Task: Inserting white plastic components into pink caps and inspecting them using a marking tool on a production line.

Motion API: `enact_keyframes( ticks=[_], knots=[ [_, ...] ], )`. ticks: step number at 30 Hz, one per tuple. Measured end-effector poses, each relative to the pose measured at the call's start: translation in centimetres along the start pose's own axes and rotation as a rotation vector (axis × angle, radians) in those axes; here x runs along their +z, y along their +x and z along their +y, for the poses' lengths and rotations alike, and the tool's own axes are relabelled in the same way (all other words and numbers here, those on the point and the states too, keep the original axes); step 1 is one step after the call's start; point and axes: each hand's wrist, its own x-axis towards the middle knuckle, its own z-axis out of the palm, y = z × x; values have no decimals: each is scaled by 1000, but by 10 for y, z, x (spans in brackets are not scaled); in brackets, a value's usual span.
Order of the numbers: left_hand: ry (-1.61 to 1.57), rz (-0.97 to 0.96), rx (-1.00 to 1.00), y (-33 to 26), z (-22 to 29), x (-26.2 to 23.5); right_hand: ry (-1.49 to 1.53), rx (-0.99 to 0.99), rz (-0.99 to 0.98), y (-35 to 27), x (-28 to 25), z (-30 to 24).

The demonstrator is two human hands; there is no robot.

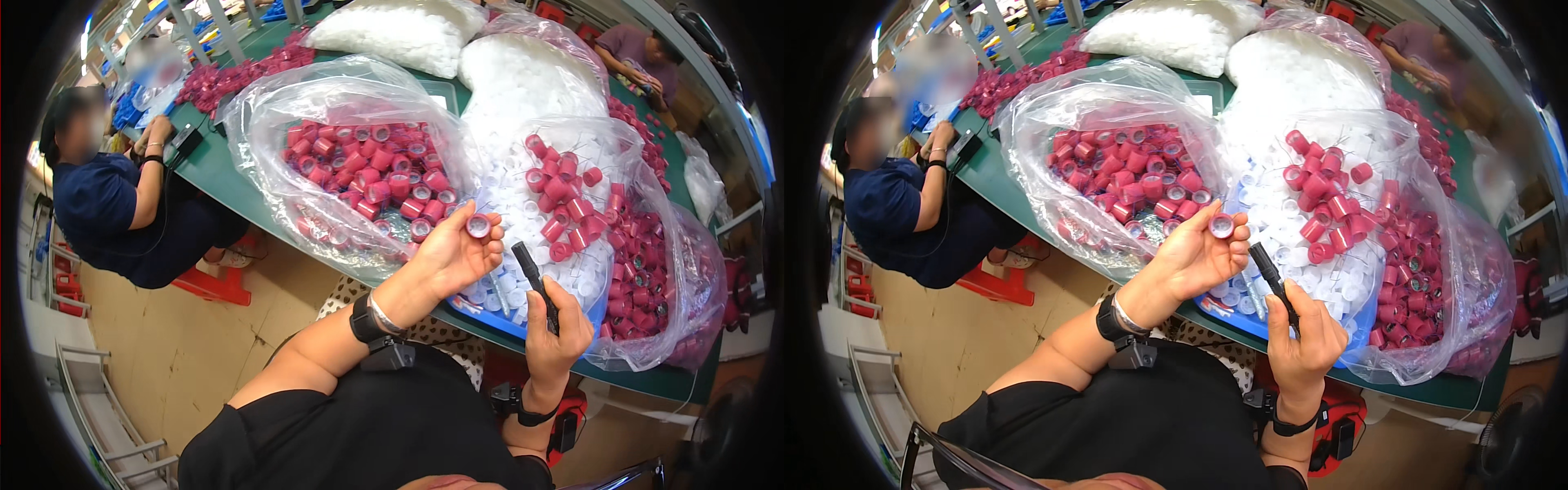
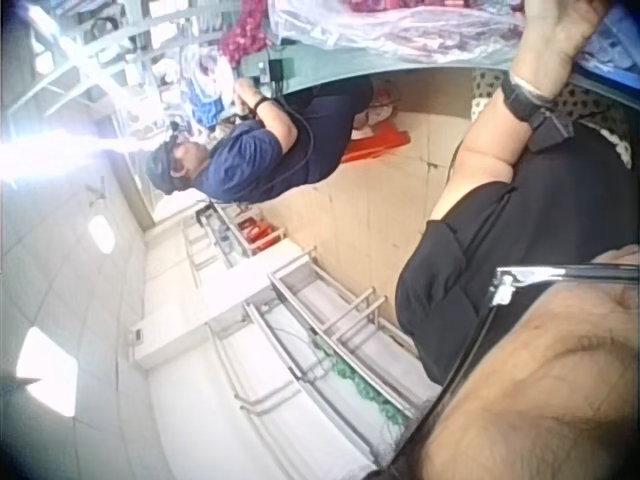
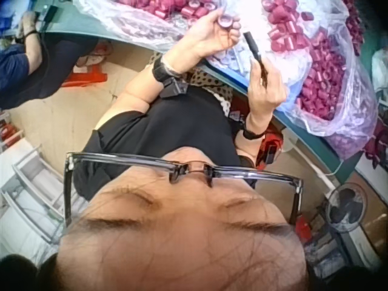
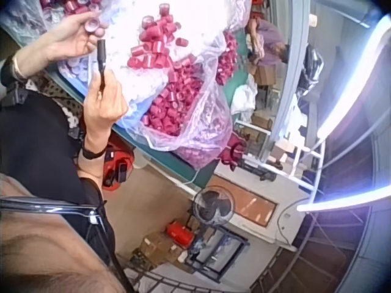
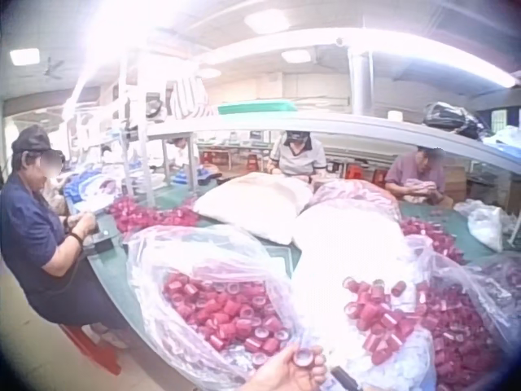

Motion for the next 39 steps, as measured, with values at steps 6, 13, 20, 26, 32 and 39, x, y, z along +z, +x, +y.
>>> enact_keyframes(
  ticks=[6,13,20,26,32,39],
  knots=[
    [-23,13,-46,-2,-6,4,1,45,-4,-7,-3,8],
    [18,6,-47,-6,-5,7,0,82,-13,-10,-3,13],
    [-231,-51,-37,-6,22,9,-18,157,41,-18,-11,22],
    [-135,-140,362,-14,48,59,-15,398,235,-24,-31,39],
    [2087,-268,783,33,-45,49,-6,409,287,-29,-38,42],
    [2178,-264,782,58,-56,35,-13,349,274,-32,-44,41]
  ],
)
